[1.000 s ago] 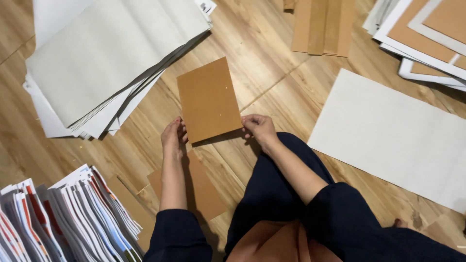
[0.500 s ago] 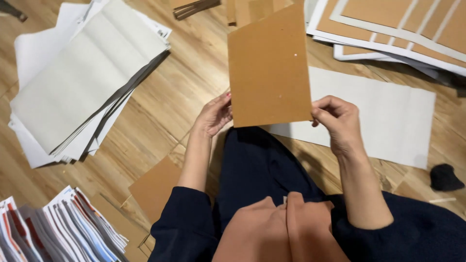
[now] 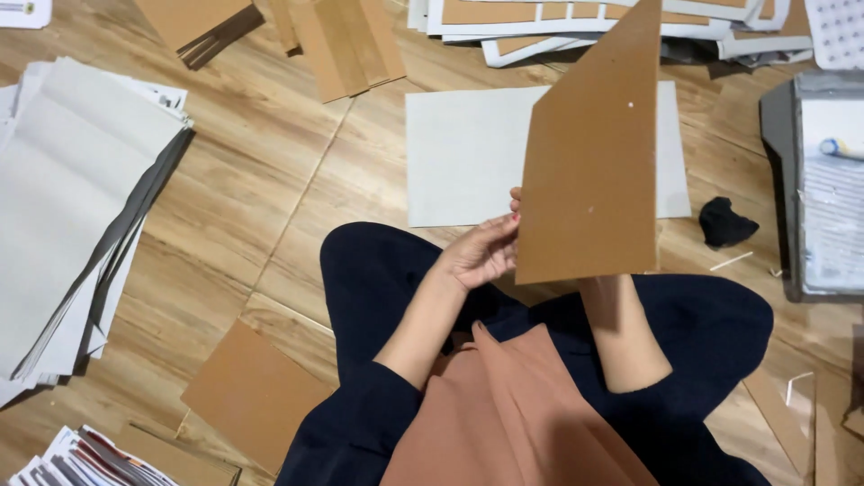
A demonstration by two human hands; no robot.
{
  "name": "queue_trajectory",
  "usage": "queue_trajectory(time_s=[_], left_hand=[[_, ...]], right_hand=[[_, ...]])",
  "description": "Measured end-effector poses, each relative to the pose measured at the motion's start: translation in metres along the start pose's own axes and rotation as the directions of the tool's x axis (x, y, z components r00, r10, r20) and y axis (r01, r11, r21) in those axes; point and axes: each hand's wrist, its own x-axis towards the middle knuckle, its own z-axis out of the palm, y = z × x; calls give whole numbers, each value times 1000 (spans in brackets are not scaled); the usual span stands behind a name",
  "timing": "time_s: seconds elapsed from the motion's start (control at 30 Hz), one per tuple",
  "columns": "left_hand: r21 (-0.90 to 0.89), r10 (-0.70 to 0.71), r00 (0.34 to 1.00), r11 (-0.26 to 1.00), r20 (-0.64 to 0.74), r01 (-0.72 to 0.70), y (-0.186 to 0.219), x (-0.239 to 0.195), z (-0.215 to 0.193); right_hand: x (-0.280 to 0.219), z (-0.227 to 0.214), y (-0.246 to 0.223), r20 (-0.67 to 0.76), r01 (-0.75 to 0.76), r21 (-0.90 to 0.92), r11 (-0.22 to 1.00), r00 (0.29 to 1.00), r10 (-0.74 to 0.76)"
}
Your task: Placing and aligning pre-cut cardboard pieces onto a paper sheet to create a structured cover, then using a roller to press them.
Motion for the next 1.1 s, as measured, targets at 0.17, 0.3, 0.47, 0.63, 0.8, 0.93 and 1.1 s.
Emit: queue_trajectory(time_s=[0.17, 0.3, 0.47, 0.63, 0.8, 0.93, 1.1], left_hand=[[34, -91, 996, 995, -4, 92, -16, -6, 28], [230, -103, 993, 966, -58, 114, -35, 15, -11], [497, 115, 938, 865, -328, 68, 41, 28, -84], [726, 305, 883, 685, -356, 56, 121, -2, -72], [796, 368, 858, 601, -359, 76, 142, 23, -110], [821, 428, 802, 556, -416, 129, 141, 57, -168], [825, 530, 689, 535, -495, 181, 149, 70, -181]], right_hand=[[-3, -31, 12, -40, -60, 37, 998, 997, 61], [-15, -56, 21, -34, -108, 59, 992, 993, 110], [43, -90, 3, -1, -119, -147, 982, 993, 121], [84, -81, -12, 28, -46, -599, 799, 996, 79], [126, -62, 11, -22, -119, -735, 668, 988, 153], [149, -54, 34, -65, -168, -758, 630, 981, 183], [178, -57, 65, -113, -214, -778, 590, 973, 203]])
